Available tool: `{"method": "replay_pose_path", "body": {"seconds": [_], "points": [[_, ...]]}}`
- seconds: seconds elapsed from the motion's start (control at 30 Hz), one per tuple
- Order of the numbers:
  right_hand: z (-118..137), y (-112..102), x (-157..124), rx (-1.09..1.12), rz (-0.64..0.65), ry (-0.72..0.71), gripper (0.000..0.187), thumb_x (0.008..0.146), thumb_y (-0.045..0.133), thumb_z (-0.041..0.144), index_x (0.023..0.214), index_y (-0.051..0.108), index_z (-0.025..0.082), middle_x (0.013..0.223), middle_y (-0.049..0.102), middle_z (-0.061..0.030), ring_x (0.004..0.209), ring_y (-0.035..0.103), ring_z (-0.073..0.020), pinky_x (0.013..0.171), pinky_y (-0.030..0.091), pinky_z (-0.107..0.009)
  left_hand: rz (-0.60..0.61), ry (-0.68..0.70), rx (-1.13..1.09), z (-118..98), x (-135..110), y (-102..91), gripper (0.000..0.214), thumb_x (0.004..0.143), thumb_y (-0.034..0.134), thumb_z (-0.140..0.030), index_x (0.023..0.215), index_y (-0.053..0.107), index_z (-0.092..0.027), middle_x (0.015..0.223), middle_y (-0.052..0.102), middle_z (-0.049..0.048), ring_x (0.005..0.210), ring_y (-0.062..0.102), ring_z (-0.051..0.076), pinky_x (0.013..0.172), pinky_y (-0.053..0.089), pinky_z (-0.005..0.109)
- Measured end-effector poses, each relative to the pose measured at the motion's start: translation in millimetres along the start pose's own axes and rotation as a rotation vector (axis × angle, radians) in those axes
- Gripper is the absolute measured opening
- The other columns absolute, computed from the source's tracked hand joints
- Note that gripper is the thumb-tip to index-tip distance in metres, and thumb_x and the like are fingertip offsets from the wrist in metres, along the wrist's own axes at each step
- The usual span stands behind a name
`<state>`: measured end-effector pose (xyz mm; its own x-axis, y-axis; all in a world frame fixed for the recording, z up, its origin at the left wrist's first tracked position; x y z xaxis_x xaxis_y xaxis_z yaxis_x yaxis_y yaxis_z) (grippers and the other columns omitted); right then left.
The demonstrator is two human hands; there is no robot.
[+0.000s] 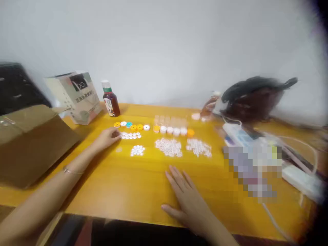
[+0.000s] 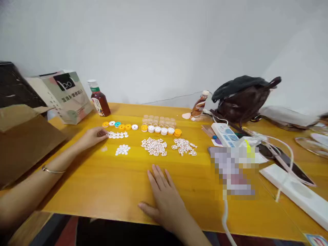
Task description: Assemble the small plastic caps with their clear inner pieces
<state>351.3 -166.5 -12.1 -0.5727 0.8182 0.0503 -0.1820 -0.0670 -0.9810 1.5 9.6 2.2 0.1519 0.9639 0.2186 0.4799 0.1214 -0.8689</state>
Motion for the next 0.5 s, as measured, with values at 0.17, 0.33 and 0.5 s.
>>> {"method": "replay_pose_path", "body": {"seconds": [0.17,0.33,0.5], "points": [[-2,-1,1,0.007,-0.034,0.000,0.071,0.079,0.046,0.052,0.137,0.026,0.015,0.145,0.022,-0.0101,0.134,0.017,-0.0273,0.108,0.022,-0.048,0.016,0.029,0.012,-7,-6,-5.7,0.026,0.076,0.049,-0.041,0.079,0.057,-0.017,0.077,0.062,0.0037,0.071,0.057,0.018,0.066,0.043,0.026],[-1,-3,2,0.017,-0.049,-0.001,0.071,0.079,0.047,0.051,0.137,0.028,0.015,0.144,0.025,-0.0112,0.133,0.020,-0.0274,0.107,0.024,-0.048,-0.123,0.252,-0.079,-71,-33,-2.9,0.020,0.082,0.046,-0.035,0.083,0.056,-0.017,0.083,0.060,0.0037,0.076,0.055,0.016,0.069,0.042,0.027],[0,-5,2,0.016,-0.046,0.005,0.070,0.079,0.045,0.052,0.136,0.030,0.014,0.144,0.025,-0.0116,0.133,0.020,-0.0272,0.107,0.023,-0.048,0.175,0.565,-0.129,-138,-58,29.6,0.012,0.084,0.044,-0.024,0.085,0.056,-0.018,0.082,0.058,0.0032,0.079,0.053,0.015,0.073,0.041,0.028]]}}
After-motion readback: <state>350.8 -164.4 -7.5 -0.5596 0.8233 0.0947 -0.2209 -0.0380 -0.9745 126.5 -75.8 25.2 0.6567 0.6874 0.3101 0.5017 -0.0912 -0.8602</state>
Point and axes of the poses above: each hand's wrist, its own x-axis towards the middle knuckle, its own y-axis out of the palm, z = x × y, the point moved 1 cm from there along x, towards the middle knuckle
